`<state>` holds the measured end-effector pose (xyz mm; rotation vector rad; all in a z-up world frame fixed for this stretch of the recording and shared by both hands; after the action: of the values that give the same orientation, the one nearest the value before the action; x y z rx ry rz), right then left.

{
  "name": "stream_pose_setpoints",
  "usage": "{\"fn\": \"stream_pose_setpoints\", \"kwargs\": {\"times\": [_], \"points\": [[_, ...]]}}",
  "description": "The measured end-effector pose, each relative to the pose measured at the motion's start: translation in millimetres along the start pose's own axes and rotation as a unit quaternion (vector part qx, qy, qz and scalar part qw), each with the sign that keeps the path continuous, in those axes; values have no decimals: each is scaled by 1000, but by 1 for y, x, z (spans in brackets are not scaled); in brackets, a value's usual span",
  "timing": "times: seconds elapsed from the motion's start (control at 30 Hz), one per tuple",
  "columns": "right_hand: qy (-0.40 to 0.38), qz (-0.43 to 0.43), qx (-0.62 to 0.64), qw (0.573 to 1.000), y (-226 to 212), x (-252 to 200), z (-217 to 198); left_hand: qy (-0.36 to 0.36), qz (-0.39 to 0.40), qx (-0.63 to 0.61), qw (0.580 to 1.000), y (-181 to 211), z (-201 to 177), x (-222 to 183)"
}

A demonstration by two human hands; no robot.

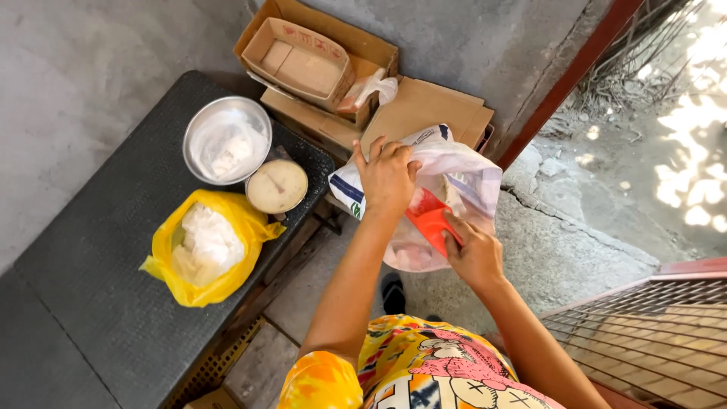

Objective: Weighing white powder into a metal bowl and transferring it into small plastic bags.

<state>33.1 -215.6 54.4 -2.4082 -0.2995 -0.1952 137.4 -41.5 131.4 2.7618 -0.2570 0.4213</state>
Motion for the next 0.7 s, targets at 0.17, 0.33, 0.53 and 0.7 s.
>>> {"fn": "stream_pose_setpoints", "kwargs": {"times": [0.17, 0.33, 0.53, 0.7], "points": [[10, -8, 35, 999, -15, -25, -40, 73, -19, -35, 997, 3, -19, -44], [-18, 12, 83, 996, -23, -38, -62, 141, -54, -66, 986, 3, -47, -94], [20, -38, 87, 995, -59, -34, -87, 213, -43, -101, 971, -8, -88, -130], [-6, -61, 107, 992, -101, -11, -83, 267, -68, -118, 954, -40, -123, -142]]}}
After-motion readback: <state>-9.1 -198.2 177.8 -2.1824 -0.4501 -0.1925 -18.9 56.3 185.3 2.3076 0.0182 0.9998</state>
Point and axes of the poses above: each hand's wrist, its own x-axis towards the middle knuckle, its own z-axis out of the palm, y = z × x, the point moved 5 cm from there along x, towards the middle knuckle, and after that the axes turned 10 degrees about -y, right-handed, at the moved point
